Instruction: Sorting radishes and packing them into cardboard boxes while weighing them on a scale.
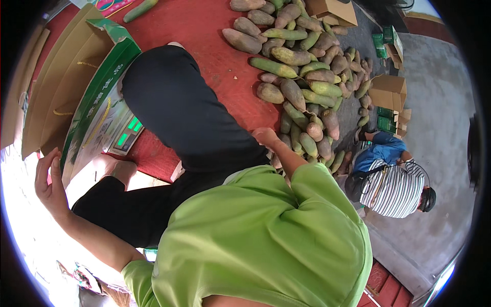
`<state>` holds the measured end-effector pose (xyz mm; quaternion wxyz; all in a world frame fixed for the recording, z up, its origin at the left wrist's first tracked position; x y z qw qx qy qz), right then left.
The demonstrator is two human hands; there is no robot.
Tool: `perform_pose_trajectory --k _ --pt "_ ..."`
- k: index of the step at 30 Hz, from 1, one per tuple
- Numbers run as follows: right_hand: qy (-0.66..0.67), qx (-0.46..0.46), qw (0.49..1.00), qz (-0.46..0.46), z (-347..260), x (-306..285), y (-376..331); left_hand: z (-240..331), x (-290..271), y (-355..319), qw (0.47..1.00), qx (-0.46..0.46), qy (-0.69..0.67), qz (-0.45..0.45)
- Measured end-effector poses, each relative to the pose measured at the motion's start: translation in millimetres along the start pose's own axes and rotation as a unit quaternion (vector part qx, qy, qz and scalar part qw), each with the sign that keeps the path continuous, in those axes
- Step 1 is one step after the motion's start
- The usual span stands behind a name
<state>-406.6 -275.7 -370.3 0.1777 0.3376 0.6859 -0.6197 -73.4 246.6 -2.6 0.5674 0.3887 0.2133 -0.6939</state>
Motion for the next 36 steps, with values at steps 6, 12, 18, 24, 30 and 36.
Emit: perform_pose_trajectory --k 6,12,18,24,30,36 --pt "0.148 0.202 0.959 0.133 22.4 -73.4 -55.2 -6.3 -1.7 -6.6 1.000 -0.021 -0.004 0.002" --pt "0.078 0.281 0.936 0.199 98.9 -99.4 -102.8 -0.6 2.2 0.3 1.000 -0.010 -0.008 -0.010" --pt "-0.096 0.292 0.937 0.169 111.7 -142.0 -126.0 -1.0 0.4 0.2 1.000 -0.021 0.004 -0.007" --pt "-0.186 0.299 0.935 0.042 107.2 -137.2 -129.0 8.6 -3.2 -1.1 1.000 -0.005 -0.005 -0.007" --pt "-0.171 0.335 0.927 0.015 114.8 -123.4 -131.4 31.2 10.2 4.3 0.999 -0.017 -0.030 0.025" --pt "-0.214 0.345 0.914 0.008 128.9 -116.1 -119.7 34.8 10.8 3.8 0.997 -0.023 -0.060 0.036"
Point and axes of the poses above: each hand's wrist, its own y-axis towards the middle knuckle, its own x-axis out of the palm, z = x × y, the point moved 3 cm from there along y, towards the middle knuckle, and after that the axes turned 7 degrees about -y, right-handed, at the moved point
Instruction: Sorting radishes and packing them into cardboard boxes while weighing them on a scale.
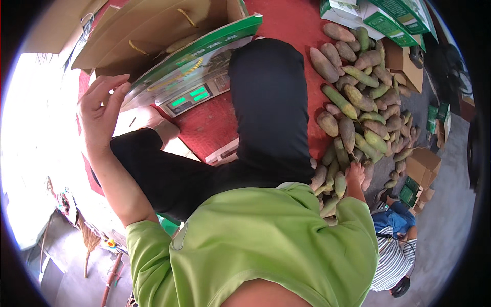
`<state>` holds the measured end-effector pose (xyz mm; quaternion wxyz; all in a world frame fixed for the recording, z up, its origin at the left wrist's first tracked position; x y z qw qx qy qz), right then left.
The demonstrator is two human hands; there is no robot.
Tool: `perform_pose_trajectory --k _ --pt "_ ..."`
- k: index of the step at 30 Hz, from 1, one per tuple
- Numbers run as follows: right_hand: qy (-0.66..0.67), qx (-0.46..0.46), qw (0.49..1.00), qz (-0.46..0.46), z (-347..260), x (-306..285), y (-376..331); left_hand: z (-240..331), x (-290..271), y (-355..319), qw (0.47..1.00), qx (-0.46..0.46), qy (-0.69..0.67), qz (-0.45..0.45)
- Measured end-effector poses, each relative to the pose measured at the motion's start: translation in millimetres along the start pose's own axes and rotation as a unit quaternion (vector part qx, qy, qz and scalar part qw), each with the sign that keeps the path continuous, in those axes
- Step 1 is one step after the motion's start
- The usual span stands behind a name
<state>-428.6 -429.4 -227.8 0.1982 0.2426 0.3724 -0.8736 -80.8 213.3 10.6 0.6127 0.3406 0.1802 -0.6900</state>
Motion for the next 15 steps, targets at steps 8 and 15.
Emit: perform_pose_trajectory --k 8,15 --pt "-0.032 -0.020 0.999 0.025 -3.0 0.5 1.9 4.3 -6.9 -3.0 1.000 0.005 -0.009 -0.002" --pt "-0.002 -0.023 0.999 0.023 4.0 -3.2 -2.7 6.7 -3.5 -3.1 0.999 0.027 -0.013 -0.016"
Point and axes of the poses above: each hand's wrist, its own y-axis towards the middle knuckle, its own x-axis out of the palm, z = x × y, the point moved 3 cm from there along y, towards the middle knuckle, and after that the axes turned 7 degrees about -y, right-handed, at the moved point
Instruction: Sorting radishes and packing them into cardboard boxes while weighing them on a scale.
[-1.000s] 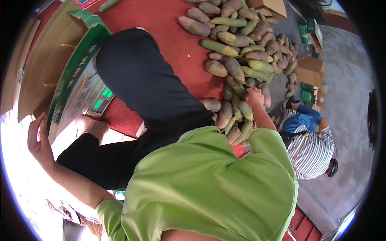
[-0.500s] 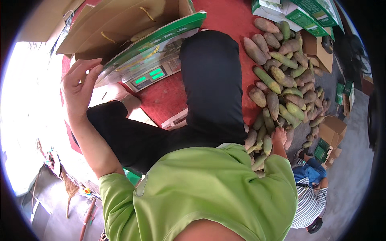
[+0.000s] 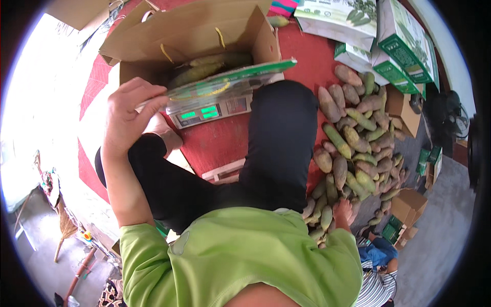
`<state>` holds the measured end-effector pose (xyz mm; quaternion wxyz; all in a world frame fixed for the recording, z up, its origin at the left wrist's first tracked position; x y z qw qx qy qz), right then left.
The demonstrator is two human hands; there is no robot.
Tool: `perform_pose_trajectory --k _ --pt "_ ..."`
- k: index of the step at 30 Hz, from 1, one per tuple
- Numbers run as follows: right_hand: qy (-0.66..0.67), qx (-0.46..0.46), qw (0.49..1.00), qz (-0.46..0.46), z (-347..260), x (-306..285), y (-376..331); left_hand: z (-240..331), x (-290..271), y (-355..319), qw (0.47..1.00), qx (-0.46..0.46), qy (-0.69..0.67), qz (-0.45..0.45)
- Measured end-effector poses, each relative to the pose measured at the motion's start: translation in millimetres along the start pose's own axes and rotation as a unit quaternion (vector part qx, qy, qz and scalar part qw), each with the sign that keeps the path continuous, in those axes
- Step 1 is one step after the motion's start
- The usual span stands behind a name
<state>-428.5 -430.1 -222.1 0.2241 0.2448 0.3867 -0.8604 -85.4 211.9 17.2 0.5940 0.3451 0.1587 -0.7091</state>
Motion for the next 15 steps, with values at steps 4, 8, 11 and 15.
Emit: perform_pose_trajectory --k 4,8,11,15 --pt "0.055 0.007 0.997 0.048 5.7 -49.5 -17.9 2.2 -2.2 1.7 0.999 0.040 0.016 -0.005" --pt "0.249 0.002 0.963 0.103 10.6 -84.3 -3.6 3.6 -1.2 2.1 0.998 0.055 0.022 -0.017" --pt "0.356 -0.040 0.917 0.176 -6.0 -145.3 4.4 5.1 -3.1 2.9 0.997 0.065 0.031 -0.030" --pt "0.615 -0.124 0.753 0.198 -48.9 -294.1 -19.9 4.7 -8.1 -2.7 0.996 0.049 0.037 -0.059"
Point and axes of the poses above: each hand's wrist, its own y-axis towards the middle knuckle, its own x-axis out of the palm, z = x × y, the point moved 3 cm from there along y, towards the middle knuckle, and after that the axes turned 7 degrees about -y, right-handed, at the moved point
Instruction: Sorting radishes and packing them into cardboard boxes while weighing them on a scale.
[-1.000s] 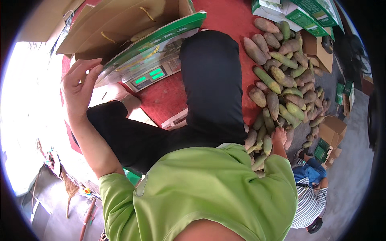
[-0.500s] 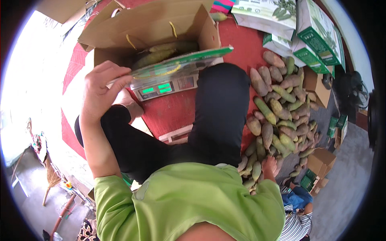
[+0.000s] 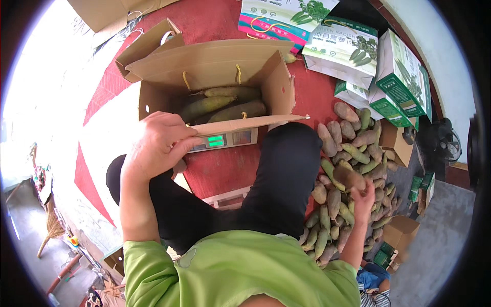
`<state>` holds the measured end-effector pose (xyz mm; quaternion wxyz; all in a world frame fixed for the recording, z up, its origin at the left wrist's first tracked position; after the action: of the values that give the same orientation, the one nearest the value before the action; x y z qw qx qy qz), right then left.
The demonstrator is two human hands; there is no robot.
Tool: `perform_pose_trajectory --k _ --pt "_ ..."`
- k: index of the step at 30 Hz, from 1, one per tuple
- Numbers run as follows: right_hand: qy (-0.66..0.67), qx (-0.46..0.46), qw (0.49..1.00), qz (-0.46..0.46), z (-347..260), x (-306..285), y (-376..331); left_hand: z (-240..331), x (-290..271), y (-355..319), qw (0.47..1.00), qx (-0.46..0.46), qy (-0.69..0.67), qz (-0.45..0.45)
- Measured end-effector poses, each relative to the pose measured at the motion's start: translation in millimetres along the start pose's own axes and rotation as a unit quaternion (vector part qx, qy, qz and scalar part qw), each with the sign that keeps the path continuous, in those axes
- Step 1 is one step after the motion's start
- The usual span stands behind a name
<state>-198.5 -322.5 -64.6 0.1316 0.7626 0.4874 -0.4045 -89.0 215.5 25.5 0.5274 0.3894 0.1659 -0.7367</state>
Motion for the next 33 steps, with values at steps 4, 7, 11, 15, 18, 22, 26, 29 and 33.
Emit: perform_pose_trajectory --k 4,7,11,15,18,22,26,29,33 --pt "0.065 -0.206 0.976 0.002 -123.7 -1.1 28.0 -1.9 -2.7 -2.7 0.999 -0.003 -0.041 -0.012" --pt "0.138 -0.294 0.944 -0.059 -209.8 14.1 34.3 -3.0 -5.0 -3.5 0.998 -0.016 -0.058 -0.020" --pt "0.047 -0.417 0.900 -0.118 -306.1 52.0 18.8 -2.9 -6.4 -4.2 0.998 -0.017 -0.064 -0.024" --pt "-0.066 -0.533 0.833 -0.134 -352.5 107.8 14.1 -9.1 -4.6 -5.0 0.997 -0.014 -0.078 -0.015" --pt "-0.162 -0.633 0.751 -0.097 -353.3 149.8 15.6 -9.1 -3.3 -2.2 0.996 -0.008 -0.086 -0.005" --pt "-0.219 -0.650 0.722 -0.094 -349.9 177.8 8.7 -8.9 -2.9 -4.2 0.992 -0.032 -0.119 0.010" --pt "-0.081 -0.604 0.792 -0.044 -339.2 133.4 18.6 -7.2 -1.6 2.5 0.993 -0.057 -0.105 -0.002" --pt "-0.050 -0.514 0.855 -0.041 -291.9 96.3 38.9 0.9 -2.9 4.0 0.991 -0.081 -0.109 -0.004" --pt "-0.060 -0.340 0.937 -0.055 -165.3 83.3 62.4 -7.0 -3.1 0.0 0.993 -0.091 -0.076 -0.010"
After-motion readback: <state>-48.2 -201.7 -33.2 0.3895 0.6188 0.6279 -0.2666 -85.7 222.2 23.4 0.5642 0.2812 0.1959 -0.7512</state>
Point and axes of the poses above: each hand's wrist, its own y-axis towards the middle knuckle, its own x-axis out of the palm, z = x × y, the point moved 3 cm from there along y, towards the middle knuckle, and after that the axes turned 7 degrees about -y, right-handed, at the moved point
